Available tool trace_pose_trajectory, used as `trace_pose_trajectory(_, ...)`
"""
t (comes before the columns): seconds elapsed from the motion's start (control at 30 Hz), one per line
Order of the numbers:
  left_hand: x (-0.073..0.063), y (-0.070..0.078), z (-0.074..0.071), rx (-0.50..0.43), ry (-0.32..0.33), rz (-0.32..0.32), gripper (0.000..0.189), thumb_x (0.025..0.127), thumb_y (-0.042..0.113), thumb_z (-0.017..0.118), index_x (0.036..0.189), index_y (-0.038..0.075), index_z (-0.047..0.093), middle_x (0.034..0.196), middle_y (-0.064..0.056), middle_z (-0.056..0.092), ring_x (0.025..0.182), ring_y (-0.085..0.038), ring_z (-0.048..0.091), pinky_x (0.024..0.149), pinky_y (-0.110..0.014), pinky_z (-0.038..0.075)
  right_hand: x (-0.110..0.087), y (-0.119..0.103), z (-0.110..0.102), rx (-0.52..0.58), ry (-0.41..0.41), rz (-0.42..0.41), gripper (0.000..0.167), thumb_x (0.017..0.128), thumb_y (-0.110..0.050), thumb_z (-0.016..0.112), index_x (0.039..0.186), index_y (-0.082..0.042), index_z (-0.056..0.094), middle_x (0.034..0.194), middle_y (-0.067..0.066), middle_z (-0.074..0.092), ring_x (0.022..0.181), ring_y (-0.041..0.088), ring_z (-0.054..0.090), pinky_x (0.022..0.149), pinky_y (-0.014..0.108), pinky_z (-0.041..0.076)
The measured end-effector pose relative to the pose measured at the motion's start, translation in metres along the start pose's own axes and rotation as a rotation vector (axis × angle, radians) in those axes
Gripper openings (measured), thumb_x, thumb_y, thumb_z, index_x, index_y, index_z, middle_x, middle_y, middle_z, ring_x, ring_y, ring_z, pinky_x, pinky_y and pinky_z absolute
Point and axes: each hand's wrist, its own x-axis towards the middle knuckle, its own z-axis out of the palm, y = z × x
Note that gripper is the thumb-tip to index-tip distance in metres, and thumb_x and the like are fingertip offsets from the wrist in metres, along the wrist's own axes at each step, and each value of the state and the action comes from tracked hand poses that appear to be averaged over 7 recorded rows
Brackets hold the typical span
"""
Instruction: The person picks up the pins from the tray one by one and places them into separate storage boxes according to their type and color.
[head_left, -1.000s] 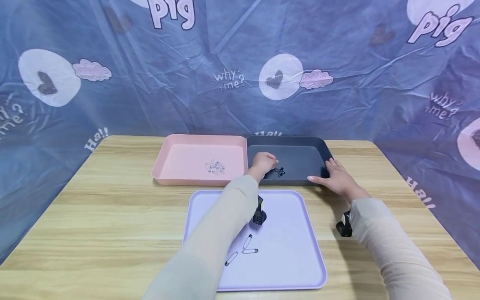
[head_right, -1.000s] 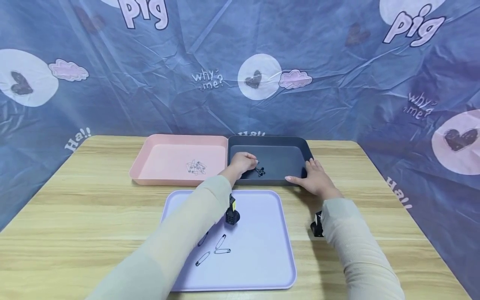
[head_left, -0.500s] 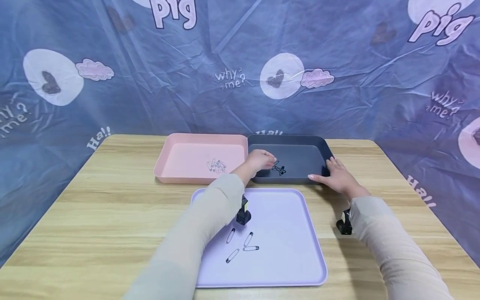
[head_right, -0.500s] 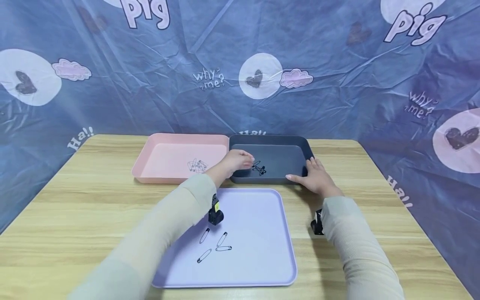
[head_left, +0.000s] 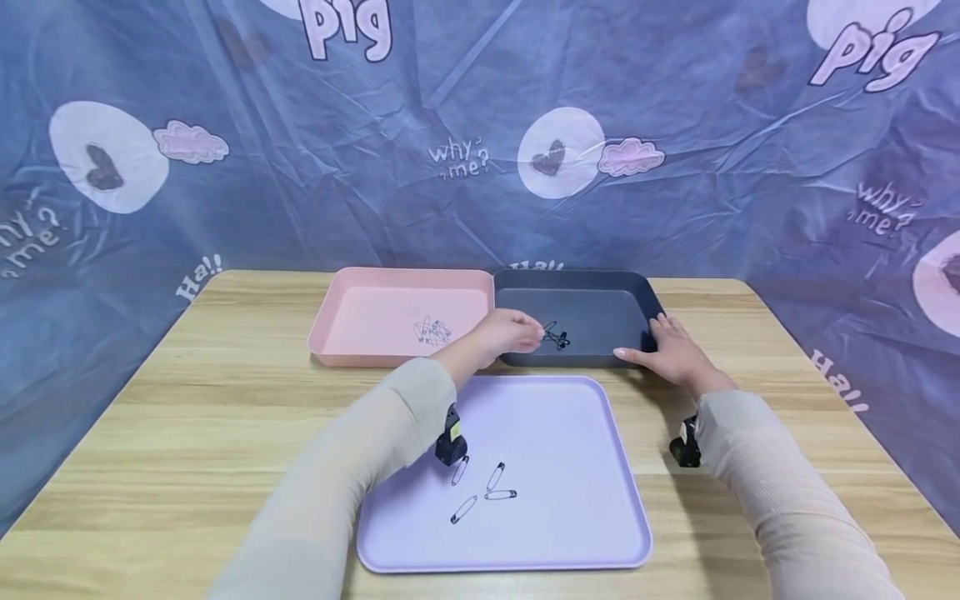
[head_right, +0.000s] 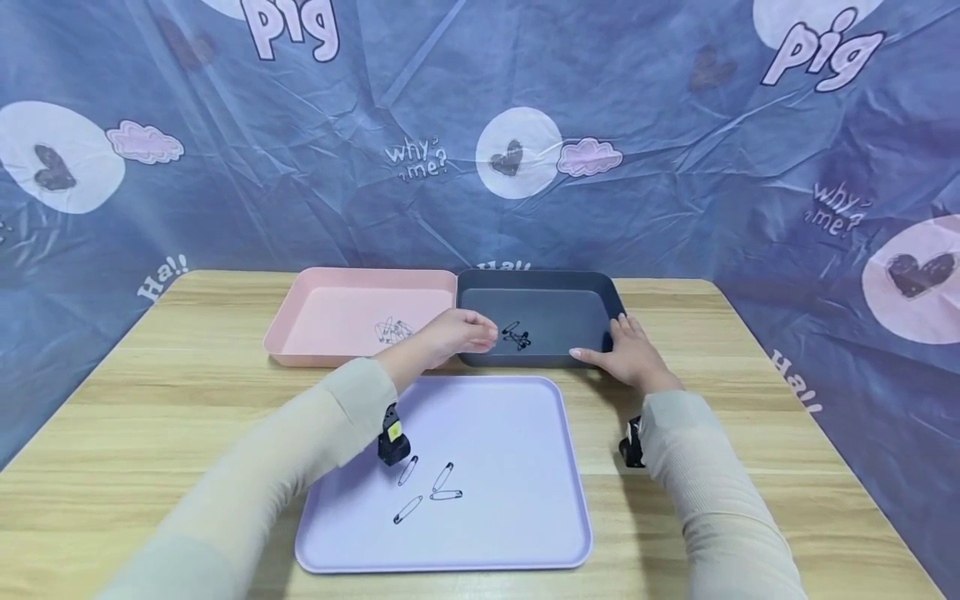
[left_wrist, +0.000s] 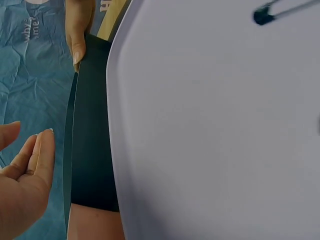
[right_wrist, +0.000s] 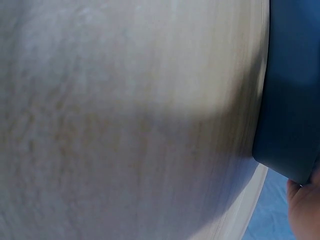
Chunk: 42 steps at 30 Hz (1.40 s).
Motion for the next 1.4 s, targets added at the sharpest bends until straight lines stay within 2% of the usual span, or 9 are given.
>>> trace_pose_trajectory(0.23, -0.018, -0.004, -0.008, 0.001, -0.028, -0.029, 0.023, 0.083, 0.003, 0.055, 0.103, -0.007, 0.054, 0.109, -0.023, 0.053, 0.097, -0.028, 0.055, 0.075, -0.024, 0.047, 0.001, 0.000, 0.002, 0.009, 0.003, -0.002, 0.107, 0.073, -0.065, 0.047, 0.130, 0.016, 0.009, 0.135, 0.034, 0.001, 0.124, 0.043, -0.005, 0.098, 0.053, 0.003)
trace_pose_trajectory(0.37, -0.032, -0.005, -0.011, -0.037, -0.061, -0.037, 0.026, 0.083, 0.002, 0.054, 0.106, -0.010, 0.052, 0.109, -0.025, 0.052, 0.099, -0.031, 0.053, 0.077, -0.026, 0.047, 0.001, 0.001, 0.003, 0.007, 0.002, -0.004, 0.106, 0.073, -0.065, 0.047, 0.130, 0.017, 0.009, 0.135, 0.034, 0.001, 0.124, 0.042, -0.005, 0.099, 0.052, 0.003)
trace_pose_trajectory(0.6, -0.046, -0.020, -0.018, -0.027, -0.098, -0.001, 0.023, 0.081, -0.001, 0.056, 0.102, -0.010, 0.054, 0.099, -0.023, 0.057, 0.094, -0.031, 0.055, 0.079, -0.030, 0.046, 0.002, 0.001, 0.004, 0.014, 0.004, -0.009, 0.106, 0.073, -0.064, 0.047, 0.130, 0.016, 0.009, 0.135, 0.033, 0.000, 0.124, 0.042, -0.005, 0.099, 0.052, 0.003)
trace_pose_trajectory(0.73, -0.057, -0.022, -0.023, -0.030, -0.151, 0.013, 0.025, 0.081, -0.002, 0.054, 0.103, -0.014, 0.051, 0.101, -0.027, 0.055, 0.089, -0.028, 0.057, 0.079, -0.032, 0.046, 0.002, 0.001, 0.004, 0.015, 0.006, -0.011, 0.105, 0.073, -0.064, 0.048, 0.130, 0.016, 0.010, 0.135, 0.033, 0.001, 0.124, 0.042, -0.005, 0.099, 0.052, 0.003)
trace_pose_trajectory(0.87, -0.066, -0.026, -0.029, -0.027, -0.201, 0.019, 0.028, 0.081, -0.002, 0.054, 0.105, -0.017, 0.049, 0.096, -0.024, 0.057, 0.084, -0.023, 0.058, 0.080, -0.033, 0.046, 0.002, 0.001, 0.003, 0.011, 0.005, -0.012, 0.105, 0.073, -0.064, 0.048, 0.130, 0.016, 0.010, 0.135, 0.033, 0.001, 0.124, 0.042, -0.005, 0.099, 0.052, 0.003)
trace_pose_trajectory(1.07, -0.075, -0.033, -0.040, 0.006, -0.284, 0.023, 0.028, 0.080, -0.001, 0.055, 0.103, -0.016, 0.051, 0.098, -0.027, 0.056, 0.087, -0.027, 0.058, 0.078, -0.032, 0.046, 0.001, 0.002, 0.002, 0.017, 0.005, -0.006, 0.106, 0.073, -0.064, 0.047, 0.130, 0.016, 0.009, 0.135, 0.033, 0.000, 0.124, 0.042, -0.006, 0.099, 0.053, 0.003)
trace_pose_trajectory(1.23, -0.080, -0.037, -0.046, 0.052, -0.342, -0.018, 0.025, 0.079, 0.002, 0.057, 0.100, -0.012, 0.055, 0.094, -0.021, 0.060, 0.088, -0.030, 0.058, 0.077, -0.032, 0.047, 0.001, 0.002, 0.002, 0.019, 0.004, -0.003, 0.106, 0.073, -0.064, 0.047, 0.130, 0.016, 0.008, 0.136, 0.033, 0.000, 0.124, 0.041, -0.006, 0.098, 0.053, 0.003)
trace_pose_trajectory(1.4, -0.082, -0.041, -0.049, 0.109, -0.401, -0.058, 0.024, 0.078, 0.004, 0.059, 0.098, -0.010, 0.057, 0.088, -0.015, 0.063, 0.084, -0.024, 0.060, 0.077, -0.031, 0.047, 0.000, 0.001, 0.001, 0.025, 0.008, -0.003, 0.106, 0.073, -0.064, 0.047, 0.130, 0.016, 0.008, 0.136, 0.033, -0.001, 0.124, 0.042, -0.006, 0.098, 0.053, 0.002)
